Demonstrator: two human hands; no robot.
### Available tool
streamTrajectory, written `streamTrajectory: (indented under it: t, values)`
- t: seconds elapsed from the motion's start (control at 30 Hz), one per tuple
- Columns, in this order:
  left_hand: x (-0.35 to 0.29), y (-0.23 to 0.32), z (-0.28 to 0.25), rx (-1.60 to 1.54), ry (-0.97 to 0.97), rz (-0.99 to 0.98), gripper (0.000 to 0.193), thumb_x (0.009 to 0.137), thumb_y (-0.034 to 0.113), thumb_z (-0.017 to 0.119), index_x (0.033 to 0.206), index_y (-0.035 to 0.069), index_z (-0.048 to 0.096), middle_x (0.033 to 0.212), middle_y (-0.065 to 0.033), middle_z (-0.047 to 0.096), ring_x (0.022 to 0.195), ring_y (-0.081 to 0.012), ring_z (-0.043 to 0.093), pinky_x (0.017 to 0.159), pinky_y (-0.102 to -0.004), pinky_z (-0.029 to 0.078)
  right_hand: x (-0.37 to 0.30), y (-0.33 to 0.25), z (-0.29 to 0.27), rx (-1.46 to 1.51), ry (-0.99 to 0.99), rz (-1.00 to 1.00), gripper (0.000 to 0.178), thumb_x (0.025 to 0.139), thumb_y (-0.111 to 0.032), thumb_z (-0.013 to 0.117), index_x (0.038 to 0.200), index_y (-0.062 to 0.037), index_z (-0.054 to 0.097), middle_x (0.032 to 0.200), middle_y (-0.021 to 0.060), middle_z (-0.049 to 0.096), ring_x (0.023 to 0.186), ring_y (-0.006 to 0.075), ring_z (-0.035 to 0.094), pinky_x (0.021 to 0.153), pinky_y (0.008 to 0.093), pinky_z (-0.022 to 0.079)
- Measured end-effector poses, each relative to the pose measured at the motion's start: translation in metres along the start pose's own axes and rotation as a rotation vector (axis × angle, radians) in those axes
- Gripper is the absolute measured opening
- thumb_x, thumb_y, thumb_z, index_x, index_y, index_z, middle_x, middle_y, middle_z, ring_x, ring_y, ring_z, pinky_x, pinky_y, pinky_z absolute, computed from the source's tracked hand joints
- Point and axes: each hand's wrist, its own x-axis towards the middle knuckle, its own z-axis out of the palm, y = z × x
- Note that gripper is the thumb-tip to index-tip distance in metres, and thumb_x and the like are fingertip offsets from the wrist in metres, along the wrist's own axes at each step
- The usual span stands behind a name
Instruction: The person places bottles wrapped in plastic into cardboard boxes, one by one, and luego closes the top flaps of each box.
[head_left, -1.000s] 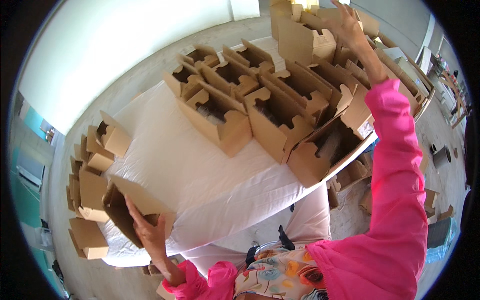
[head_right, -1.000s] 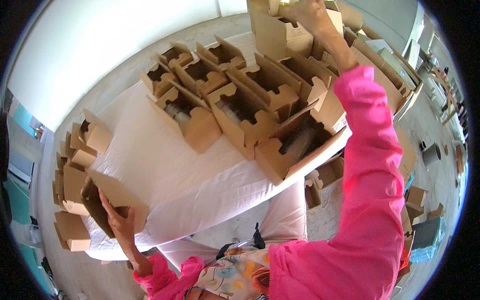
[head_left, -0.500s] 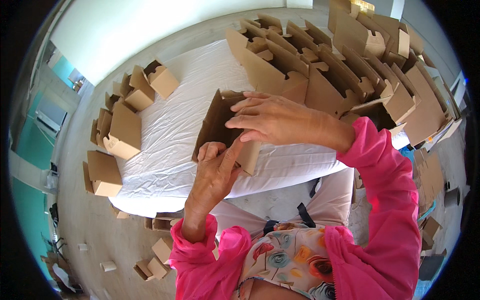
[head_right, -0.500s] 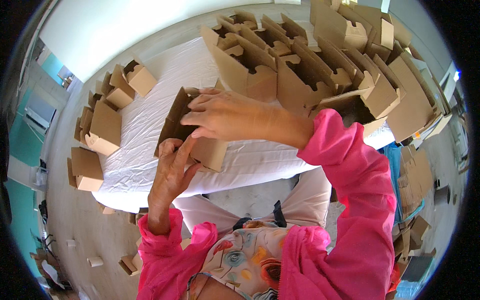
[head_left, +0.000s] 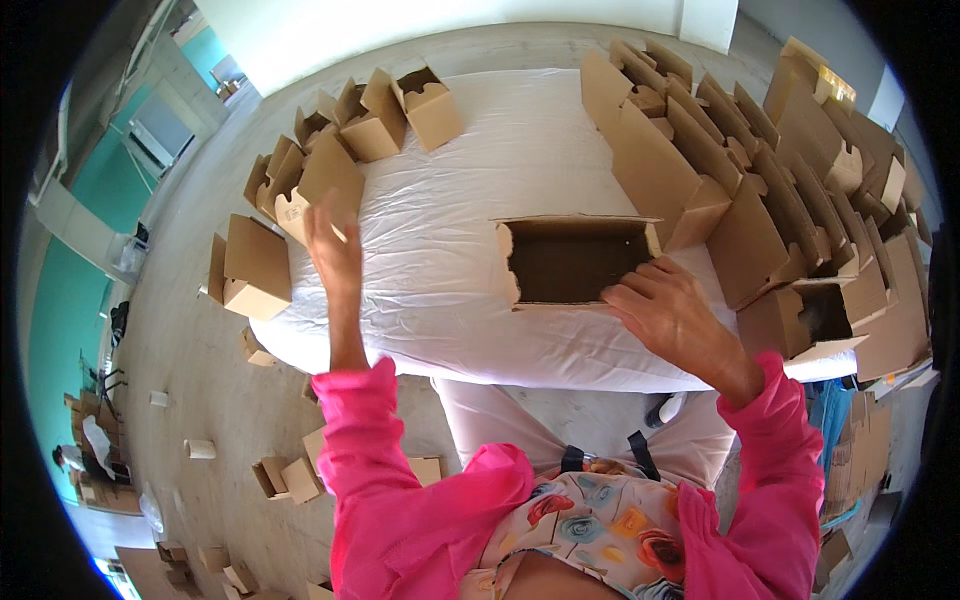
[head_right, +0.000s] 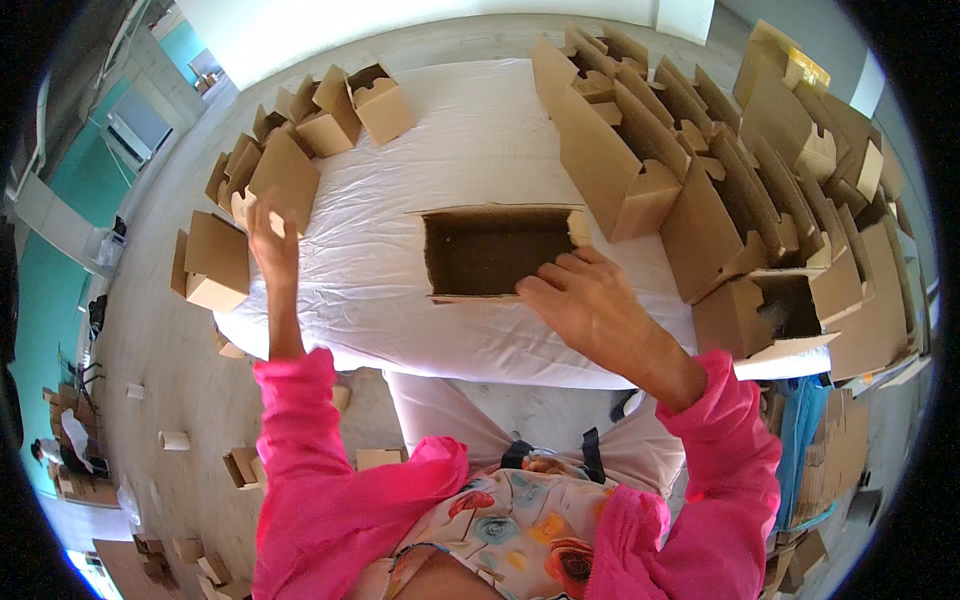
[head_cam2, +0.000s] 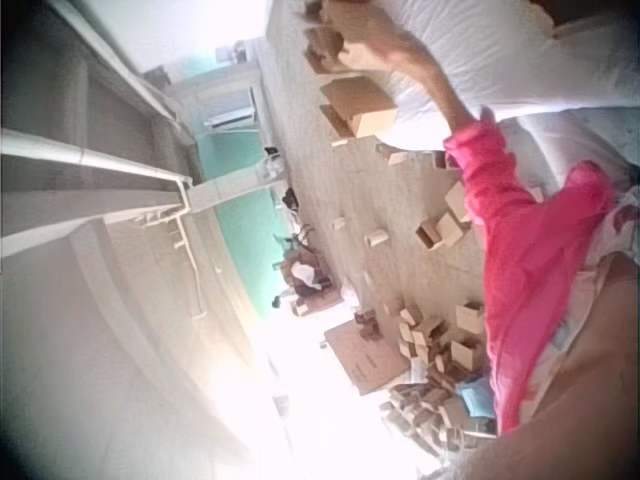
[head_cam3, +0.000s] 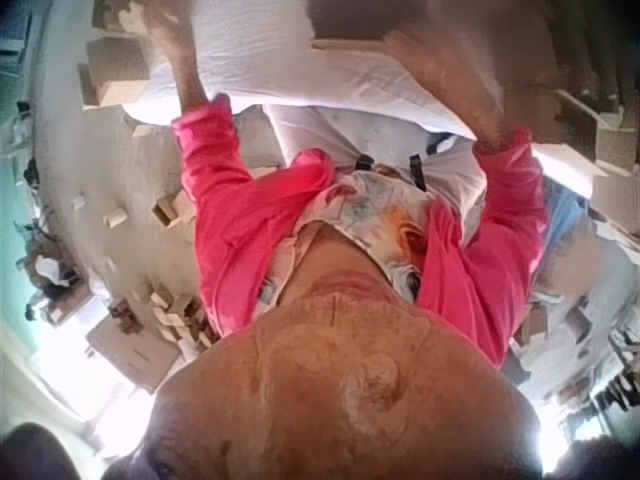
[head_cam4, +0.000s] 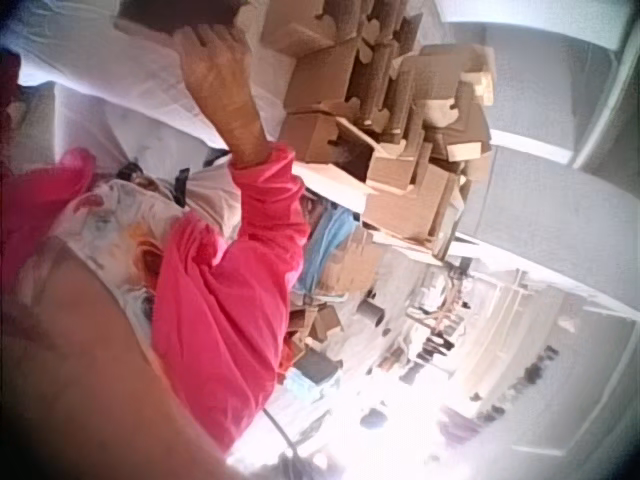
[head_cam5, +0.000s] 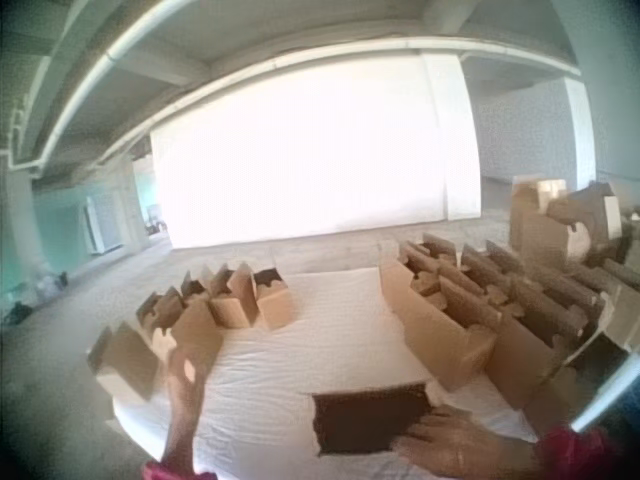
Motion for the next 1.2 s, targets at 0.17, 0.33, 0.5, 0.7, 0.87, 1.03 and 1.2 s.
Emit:
streamTrajectory:
  t: [0.17, 0.33, 0.5, 0.7, 0.87, 1.03, 1.2]
  values:
    - [0.028, -0.124, 0.020, 0.473, -0.058, -0.148, 0.066, 0.071, 0.017, 0.073, 0.131, 0.006, 0.046, 0.128, -0.0170, 0.052, 0.115, -0.0380, 0.049, 0.098, -0.0483, 0.039, 0.002, -0.007, 0.004, -0.043, 0.048, 0.048, 0.013, 0.070, -0.006, 0.064, 0.081, -0.0057, 0.058, 0.069, 0.0052, 0.056, 0.073, 0.0220, 0.055, 0.068, 0.0339, 0.045]
    - [0.051, -0.118, 0.026, 0.579, -0.528, -0.427, 0.050, 0.070, 0.023, 0.073, 0.115, 0.005, 0.060, 0.130, -0.0134, 0.052, 0.117, -0.0366, 0.046, 0.096, -0.0505, 0.038, 0.001, -0.005, 0.004, -0.038, 0.054, 0.090, 0.015, 0.068, -0.005, 0.066, 0.083, -0.0047, 0.060, 0.072, 0.0054, 0.058, 0.073, 0.0221, 0.054, 0.070, 0.0338, 0.046]
    - [0.042, -0.125, 0.027, 0.383, -0.266, 0.097, 0.030, 0.077, 0.022, 0.063, 0.098, 0.000, 0.066, 0.109, -0.0162, 0.062, 0.101, -0.0381, 0.056, 0.091, -0.0480, 0.041, 0.005, -0.006, 0.003, -0.013, 0.080, 0.105, 0.015, 0.069, -0.005, 0.067, 0.082, -0.0047, 0.061, 0.072, 0.0058, 0.059, 0.073, 0.0221, 0.055, 0.070, 0.0340, 0.046]
    - [0.020, -0.048, 0.005, -0.100, -0.532, -0.209, 0.027, 0.085, 0.018, 0.055, 0.098, -0.004, 0.061, 0.098, -0.0218, 0.063, 0.082, -0.0406, 0.058, 0.079, -0.0491, 0.043, 0.004, -0.002, 0.002, -0.009, 0.101, 0.138, 0.014, 0.069, -0.005, 0.068, 0.082, -0.0044, 0.060, 0.071, 0.0061, 0.059, 0.072, 0.0226, 0.056, 0.069, 0.0345, 0.047]
    - [-0.011, 0.006, -0.009, -0.119, -0.457, 0.191, 0.030, 0.086, 0.021, 0.060, 0.107, -0.001, 0.057, 0.103, -0.0191, 0.058, 0.092, -0.0346, 0.056, 0.083, -0.0441, 0.039, 0.004, -0.005, 0.005, 0.007, 0.106, 0.172, 0.019, 0.065, -0.003, 0.073, 0.079, -0.0033, 0.061, 0.074, 0.0080, 0.061, 0.073, 0.0253, 0.058, 0.070, 0.0365, 0.048]
    - [-0.015, 0.042, -0.034, -0.078, -0.517, 0.380, 0.045, 0.078, 0.026, 0.071, 0.114, 0.006, 0.054, 0.101, -0.0125, 0.050, 0.095, -0.0300, 0.050, 0.087, -0.0417, 0.035, 0.003, -0.014, 0.000, -0.021, 0.101, 0.176, 0.012, 0.071, -0.007, 0.067, 0.079, -0.0045, 0.059, 0.071, 0.0069, 0.059, 0.073, 0.0248, 0.056, 0.070, 0.0356, 0.046]
    - [0.012, 0.041, -0.056, -0.357, -0.811, 0.424, 0.018, 0.081, 0.014, 0.066, 0.090, -0.001, 0.061, 0.093, -0.0139, 0.055, 0.087, -0.0297, 0.055, 0.075, -0.0369, 0.043, 0.003, -0.016, 0.011, -0.056, 0.144, 0.214, 0.010, 0.073, -0.010, 0.066, 0.078, -0.0051, 0.059, 0.072, 0.0069, 0.061, 0.074, 0.0250, 0.056, 0.071, 0.0361, 0.046]
